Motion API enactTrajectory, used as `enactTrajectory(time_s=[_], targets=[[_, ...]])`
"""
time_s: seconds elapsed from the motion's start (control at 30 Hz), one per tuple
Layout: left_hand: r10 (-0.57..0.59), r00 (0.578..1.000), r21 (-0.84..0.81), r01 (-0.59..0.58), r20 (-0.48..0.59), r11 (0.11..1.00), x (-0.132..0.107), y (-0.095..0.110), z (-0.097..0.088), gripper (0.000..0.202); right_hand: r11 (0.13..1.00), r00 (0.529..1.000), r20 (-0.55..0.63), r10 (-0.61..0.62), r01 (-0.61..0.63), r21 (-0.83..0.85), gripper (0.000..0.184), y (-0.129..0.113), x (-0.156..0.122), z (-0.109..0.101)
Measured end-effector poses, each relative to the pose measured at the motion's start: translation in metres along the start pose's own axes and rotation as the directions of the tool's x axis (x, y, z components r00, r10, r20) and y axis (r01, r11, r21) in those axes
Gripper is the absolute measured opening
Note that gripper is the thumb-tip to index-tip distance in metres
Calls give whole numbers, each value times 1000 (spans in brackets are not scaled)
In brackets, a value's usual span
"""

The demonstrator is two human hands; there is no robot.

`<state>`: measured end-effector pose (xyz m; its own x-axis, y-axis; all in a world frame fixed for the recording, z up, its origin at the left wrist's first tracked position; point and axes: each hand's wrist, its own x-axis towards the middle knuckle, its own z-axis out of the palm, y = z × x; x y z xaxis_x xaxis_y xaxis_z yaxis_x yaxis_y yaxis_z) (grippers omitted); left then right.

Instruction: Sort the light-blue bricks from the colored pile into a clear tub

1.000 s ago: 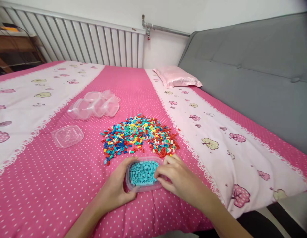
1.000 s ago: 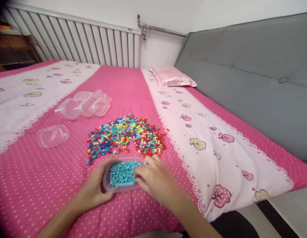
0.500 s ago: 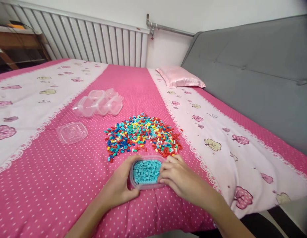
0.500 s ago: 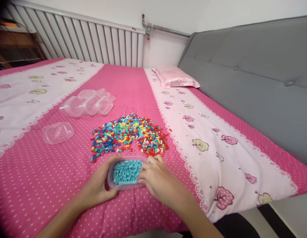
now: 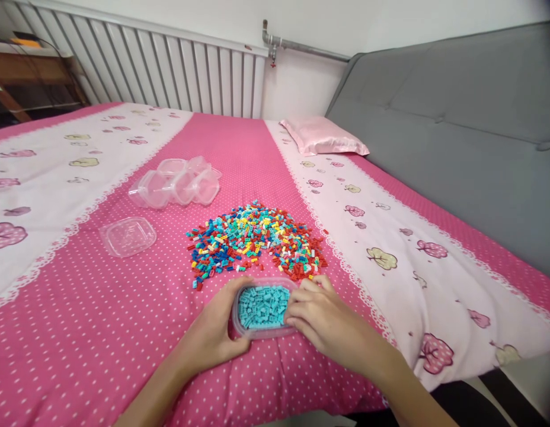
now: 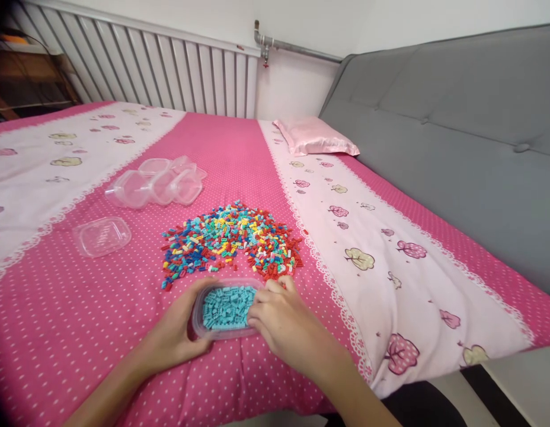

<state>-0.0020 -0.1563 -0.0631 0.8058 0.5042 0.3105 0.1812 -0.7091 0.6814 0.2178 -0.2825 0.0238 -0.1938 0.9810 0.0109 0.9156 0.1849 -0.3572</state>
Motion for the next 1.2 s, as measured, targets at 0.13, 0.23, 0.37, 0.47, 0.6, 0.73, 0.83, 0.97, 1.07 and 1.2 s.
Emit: enactTrajectory(time_s=[0.13, 0.23, 0.37, 0.47, 0.6, 0.73, 0.83, 0.97, 1.07, 1.2], targets=[[-3, 1000, -12, 3, -3, 1000, 0, 1, 0, 79, 1000, 1000, -10, 1, -1, -21, 21, 0, 0, 2], [-10, 1000, -15, 10, 2, 1000, 1, 2, -1, 80, 1000, 999, -37, -2, 1, -7, 17, 1, 1, 2], [-15, 1000, -16, 15, 11, 1000, 1, 3, -1, 80, 1000, 998, -52, -18, 17, -19, 20, 2, 4, 6], [-18, 1000, -17, 18, 10, 1000, 1, 3, -1, 79, 999, 998, -46, -35, 33, -41, 20, 3, 6, 8], [-21, 1000, -15, 22, 19, 1000, 1, 3, -1, 80, 997, 999, -35, -22, 19, -78, 23, 3, 5, 6], [-24, 999, -27, 24, 27, 999, 0, 1, 0, 82, 993, 1000, -29, -6, 3, -121, 22, 2, 4, 3], [-31, 999, -26, 31, 28, 999, 0, 1, 0, 82, 989, 999, -37, -6, 1, -146, 18, 1, 4, 3], [-31, 999, -21, 31, 32, 999, 0, 1, 0, 81, 986, 999, -35, 10, -16, -168, 14, 1, 7, 5], [-32, 999, -24, 33, 27, 999, 1, 3, -1, 82, 981, 999, -17, 40, -43, -190, 13, 3, 15, 7], [-30, 999, -18, 30, 23, 999, 1, 4, -1, 83, 968, 996, 25, 87, -79, -240, 12, -1, 28, 7]])
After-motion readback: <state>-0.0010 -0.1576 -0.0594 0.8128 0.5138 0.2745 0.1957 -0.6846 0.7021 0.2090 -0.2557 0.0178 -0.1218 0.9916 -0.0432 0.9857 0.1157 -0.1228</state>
